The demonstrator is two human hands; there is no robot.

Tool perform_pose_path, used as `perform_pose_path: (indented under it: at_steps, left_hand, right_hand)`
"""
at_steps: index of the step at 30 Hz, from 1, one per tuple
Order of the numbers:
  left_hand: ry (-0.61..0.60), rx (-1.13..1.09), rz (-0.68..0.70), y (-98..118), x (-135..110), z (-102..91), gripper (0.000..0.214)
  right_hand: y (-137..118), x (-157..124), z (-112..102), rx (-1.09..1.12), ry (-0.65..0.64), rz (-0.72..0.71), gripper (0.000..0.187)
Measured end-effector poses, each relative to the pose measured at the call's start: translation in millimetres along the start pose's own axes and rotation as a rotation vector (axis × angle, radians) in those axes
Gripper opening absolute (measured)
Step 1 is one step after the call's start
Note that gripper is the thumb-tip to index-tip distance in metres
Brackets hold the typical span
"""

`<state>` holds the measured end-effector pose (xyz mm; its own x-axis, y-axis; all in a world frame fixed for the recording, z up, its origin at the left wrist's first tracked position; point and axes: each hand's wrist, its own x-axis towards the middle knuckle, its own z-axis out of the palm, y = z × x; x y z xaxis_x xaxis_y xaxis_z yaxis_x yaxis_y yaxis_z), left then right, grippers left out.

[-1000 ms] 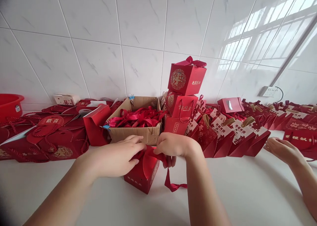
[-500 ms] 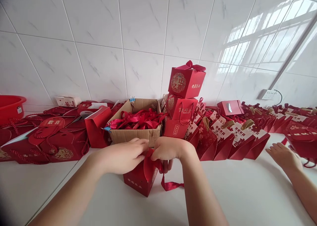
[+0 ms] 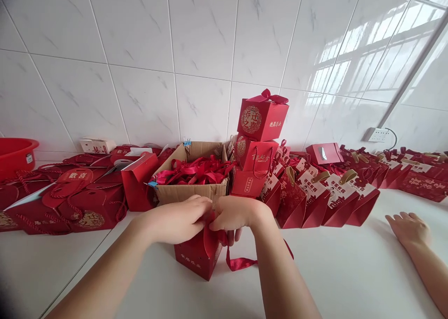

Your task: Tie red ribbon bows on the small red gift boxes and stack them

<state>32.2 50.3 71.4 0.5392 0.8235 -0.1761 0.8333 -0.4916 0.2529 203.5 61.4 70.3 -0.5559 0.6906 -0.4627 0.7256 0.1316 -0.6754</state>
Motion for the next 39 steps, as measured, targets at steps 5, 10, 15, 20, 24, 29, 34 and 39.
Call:
perform_pose_path:
  at_steps: [5,10,15,20,24,29,34,39]
  left_hand:
    - [-0.016,0.001,0.020,3.0,-1.8,-4.8,0.014]
    - [0.177,-0.009,0.126,2.7,-6.8,-11.4,0.015]
    - [0.348,-0.052,0.109,11.3,-15.7,-19.6,0.020]
    - [0.494,-0.115,0.131,17.2,-27.1,-29.4,0.020]
    - [0.412,-0.131,0.045,7.5,-35.1,-33.2,0.023]
    - [0.031,0.013,-0.167,-4.4,-30.0,-26.2,0.027]
    - [-0.089,0.023,-0.210,-7.4,-14.8,-18.1,0.021]
    - [-0.094,0.014,-0.213,-15.3,-13.3,-19.9,0.023]
  right_hand:
    - [2.0,-1.9,-1.5,-0.022,0.032,-0.038,0.014]
    - [11.8,-15.2,-9.3,-0.117,0.240,-0.020,0.027]
    - [9.4,-28.3,-14.9,-0.082,0.397,-0.274,0.030]
    - [0.9,-22.8,-11.8,0.216,0.312,-0.561,0.025]
    - [-3.9,-23.3,-8.8,0.355,0.456,-0.638,0.026]
    - [-7.0,-36.8,-6.6,0.462,0.860,-0.694,0.024]
    - [-7.1,-49.8,-5.6,0.624,1.125,-0.856,0.020]
    - [-6.7,-61.4,-7.7,0.723,1.283,-1.056,0.017]
